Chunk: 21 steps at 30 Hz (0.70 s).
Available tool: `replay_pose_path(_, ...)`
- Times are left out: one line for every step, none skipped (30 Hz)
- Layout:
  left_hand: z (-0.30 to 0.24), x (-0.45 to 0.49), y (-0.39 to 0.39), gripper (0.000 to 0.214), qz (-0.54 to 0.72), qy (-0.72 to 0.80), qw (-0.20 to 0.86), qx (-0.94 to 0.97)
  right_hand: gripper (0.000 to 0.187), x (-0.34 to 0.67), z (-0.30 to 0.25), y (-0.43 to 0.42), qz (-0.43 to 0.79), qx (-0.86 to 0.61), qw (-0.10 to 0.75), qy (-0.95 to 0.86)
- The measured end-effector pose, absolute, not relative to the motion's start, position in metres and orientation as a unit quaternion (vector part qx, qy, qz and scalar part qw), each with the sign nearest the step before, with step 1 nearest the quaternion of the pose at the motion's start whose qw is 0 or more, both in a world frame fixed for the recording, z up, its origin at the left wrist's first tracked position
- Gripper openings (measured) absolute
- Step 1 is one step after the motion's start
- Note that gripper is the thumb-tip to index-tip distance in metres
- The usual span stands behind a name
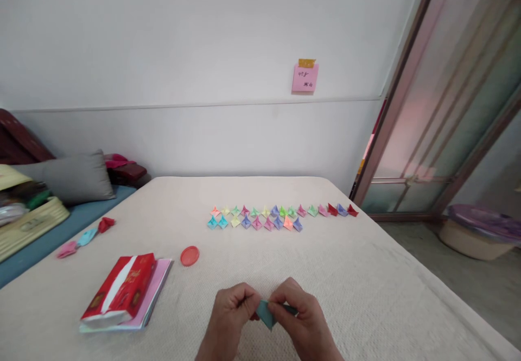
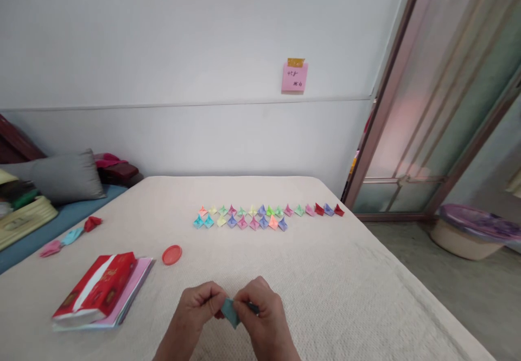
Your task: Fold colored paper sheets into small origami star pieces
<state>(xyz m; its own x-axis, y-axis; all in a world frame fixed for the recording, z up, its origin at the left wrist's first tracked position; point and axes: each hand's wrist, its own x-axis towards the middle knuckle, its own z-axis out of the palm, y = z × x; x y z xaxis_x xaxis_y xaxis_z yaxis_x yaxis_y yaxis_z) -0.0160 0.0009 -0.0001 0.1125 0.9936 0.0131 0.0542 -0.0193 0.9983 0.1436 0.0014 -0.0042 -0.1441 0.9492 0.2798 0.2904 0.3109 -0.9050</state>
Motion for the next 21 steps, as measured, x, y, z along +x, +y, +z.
replay_pose_path(0.0, -0.016, 0.001, 0.028, 0.461, 0.475, 0.518, 0.542, 0.021, 0.144, -0.006, 0.002, 0.364, -0.466, 0.464, -0.659)
replay_pose_path(-0.002, -0.016, 0.002, 0.026, 0.465, 0.467, 0.528, 0.535, 0.021, 0.144, -0.009, 0.003, 0.369, -0.466, 0.47, -0.652)
replay_pose_path(-0.003, -0.016, 0.002, 0.021, 0.472, 0.458, 0.543, 0.522, 0.021, 0.144, -0.011, 0.003, 0.373, -0.466, 0.477, -0.645)
replay_pose_path(-0.005, -0.015, 0.003, 0.019, 0.477, 0.445, 0.561, 0.509, 0.021, 0.144, -0.013, 0.004, 0.376, -0.466, 0.483, -0.639)
replay_pose_path(-0.007, -0.013, 0.003, 0.022, 0.478, 0.432, 0.58, 0.499, 0.02, 0.144, -0.015, 0.005, 0.38, -0.465, 0.488, -0.634)
replay_pose_path(-0.009, -0.01, 0.003, 0.024, 0.474, 0.421, 0.595, 0.494, 0.019, 0.144, -0.016, 0.005, 0.382, -0.463, 0.493, -0.63)
replay_pose_path(-0.01, -0.008, 0.003, 0.022, 0.467, 0.416, 0.606, 0.492, 0.019, 0.144, -0.017, 0.006, 0.384, -0.461, 0.496, -0.627)
replay_pose_path(-0.01, -0.005, 0.003, 0.019, 0.459, 0.418, 0.61, 0.492, 0.019, 0.144, -0.017, 0.006, 0.386, -0.46, 0.497, -0.627)
replay_pose_path(-0.01, -0.003, 0.002, 0.021, 0.457, 0.425, 0.606, 0.492, 0.018, 0.145, -0.017, 0.006, 0.39, -0.458, 0.497, -0.625)
replay_pose_path(-0.009, -0.002, 0.002, 0.025, 0.461, 0.435, 0.599, 0.49, 0.016, 0.145, -0.016, 0.006, 0.394, -0.458, 0.496, -0.624)
replay_pose_path(-0.007, -0.001, 0.001, 0.026, 0.468, 0.443, 0.591, 0.486, 0.013, 0.146, -0.016, 0.006, 0.4, -0.457, 0.495, -0.621)
replay_pose_path(-0.006, -0.001, 0.0, 0.026, 0.474, 0.449, 0.583, 0.483, 0.01, 0.147, -0.015, 0.005, 0.404, -0.458, 0.495, -0.619)
replay_pose_path(-0.004, -0.001, 0.0, 0.025, 0.479, 0.453, 0.575, 0.483, 0.008, 0.148, -0.014, 0.005, 0.407, -0.457, 0.495, -0.616)
replay_pose_path(-0.004, -0.002, 0.0, 0.024, 0.484, 0.456, 0.568, 0.485, 0.007, 0.149, -0.014, 0.005, 0.409, -0.458, 0.496, -0.614)
replay_pose_path(-0.004, -0.003, 0.0, 0.023, 0.487, 0.457, 0.562, 0.488, 0.007, 0.15, -0.013, 0.005, 0.408, -0.459, 0.498, -0.613)
replay_pose_path(-0.004, -0.005, 0.001, 0.023, 0.49, 0.457, 0.557, 0.491, 0.008, 0.151, -0.013, 0.005, 0.405, -0.46, 0.499, -0.613)
replay_pose_path(-0.005, -0.006, 0.001, 0.023, 0.493, 0.458, 0.55, 0.495, 0.009, 0.151, -0.013, 0.005, 0.402, -0.462, 0.499, -0.613)
replay_pose_path(-0.006, -0.007, 0.002, 0.023, 0.495, 0.459, 0.542, 0.5, 0.01, 0.151, -0.014, 0.005, 0.398, -0.466, 0.501, -0.612)
replay_pose_path(-0.007, -0.008, 0.002, 0.023, 0.495, 0.461, 0.535, 0.507, 0.011, 0.151, -0.014, 0.005, 0.393, -0.469, 0.502, -0.611)
replay_pose_path(-0.008, -0.008, 0.002, 0.022, 0.494, 0.463, 0.528, 0.513, 0.013, 0.15, -0.015, 0.006, 0.389, -0.472, 0.505, -0.609)
replay_pose_path(-0.009, -0.009, 0.002, 0.022, 0.492, 0.464, 0.522, 0.52, 0.016, 0.149, -0.016, 0.006, 0.385, -0.474, 0.508, -0.607)
